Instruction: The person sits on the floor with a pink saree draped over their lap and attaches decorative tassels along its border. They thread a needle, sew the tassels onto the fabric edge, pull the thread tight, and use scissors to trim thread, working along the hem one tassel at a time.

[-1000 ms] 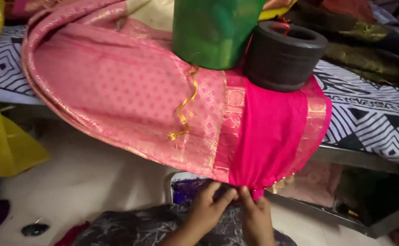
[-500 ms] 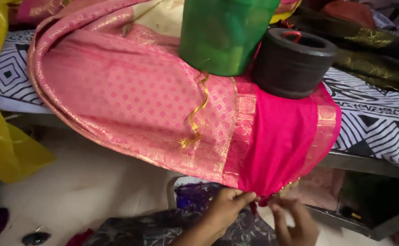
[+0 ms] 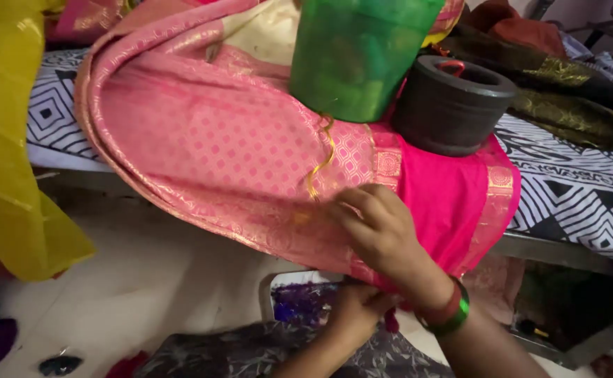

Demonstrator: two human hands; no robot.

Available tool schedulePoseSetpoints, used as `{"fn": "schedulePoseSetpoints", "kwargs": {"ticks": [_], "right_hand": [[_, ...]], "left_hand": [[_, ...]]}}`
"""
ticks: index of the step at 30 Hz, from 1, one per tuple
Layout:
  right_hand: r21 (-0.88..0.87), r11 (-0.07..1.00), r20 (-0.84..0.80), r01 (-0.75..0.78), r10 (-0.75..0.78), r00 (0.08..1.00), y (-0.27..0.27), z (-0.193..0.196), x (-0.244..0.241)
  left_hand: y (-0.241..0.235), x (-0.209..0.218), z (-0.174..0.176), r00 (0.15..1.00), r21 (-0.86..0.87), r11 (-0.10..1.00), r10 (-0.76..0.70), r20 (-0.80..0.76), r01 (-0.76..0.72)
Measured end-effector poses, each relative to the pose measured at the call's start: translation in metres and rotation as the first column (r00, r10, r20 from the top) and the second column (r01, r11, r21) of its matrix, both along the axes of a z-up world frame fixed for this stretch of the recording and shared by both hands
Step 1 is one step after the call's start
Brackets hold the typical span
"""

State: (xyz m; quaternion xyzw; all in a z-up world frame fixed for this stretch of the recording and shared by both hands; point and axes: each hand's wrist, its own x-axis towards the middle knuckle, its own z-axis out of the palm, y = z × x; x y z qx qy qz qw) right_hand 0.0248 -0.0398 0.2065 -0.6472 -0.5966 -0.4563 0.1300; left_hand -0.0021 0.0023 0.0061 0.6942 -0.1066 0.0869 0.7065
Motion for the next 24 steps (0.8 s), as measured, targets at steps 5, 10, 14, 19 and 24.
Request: {"fn": "schedulePoseSetpoints", "kwargs": {"ticks": [5, 10, 14, 19, 24], "right_hand": [[0.184, 0.983, -0.174, 0.007, 0.025, 0.984, -0.029, -0.024, -0.032], [0.245, 0.962, -0.365, 0.118, -0.022, 0.931, -0.085, -0.097, -0.057], [0.304, 0.876, -0.770, 0.374, -0.005, 0.638, -0.133, -0.188, -0.063], [0.309, 0.760, -0.945, 0.572, 0.180, 0.272, -0.198, -0.239, -0.073], [0.724, 0.370, -0.640, 0.582, 0.674, 0.368, -0.270, -0.193, -0.061]], "left_hand": [[-0.009, 0.010, -0.006, 0.988, -0.078, 0.992, -0.109, -0.105, 0.101], [-0.012, 0.007, -0.011, 0.946, -0.345, 0.935, -0.184, -0.268, 0.084], [-0.009, -0.002, -0.003, 0.916, -0.371, 0.922, -0.238, -0.324, 0.108], [-0.011, 0.003, -0.017, 0.881, -0.638, 0.768, -0.344, -0.325, 0.065], [-0.003, 0.009, -0.016, 0.886, -0.701, 0.713, -0.328, -0.329, 0.003]]}}
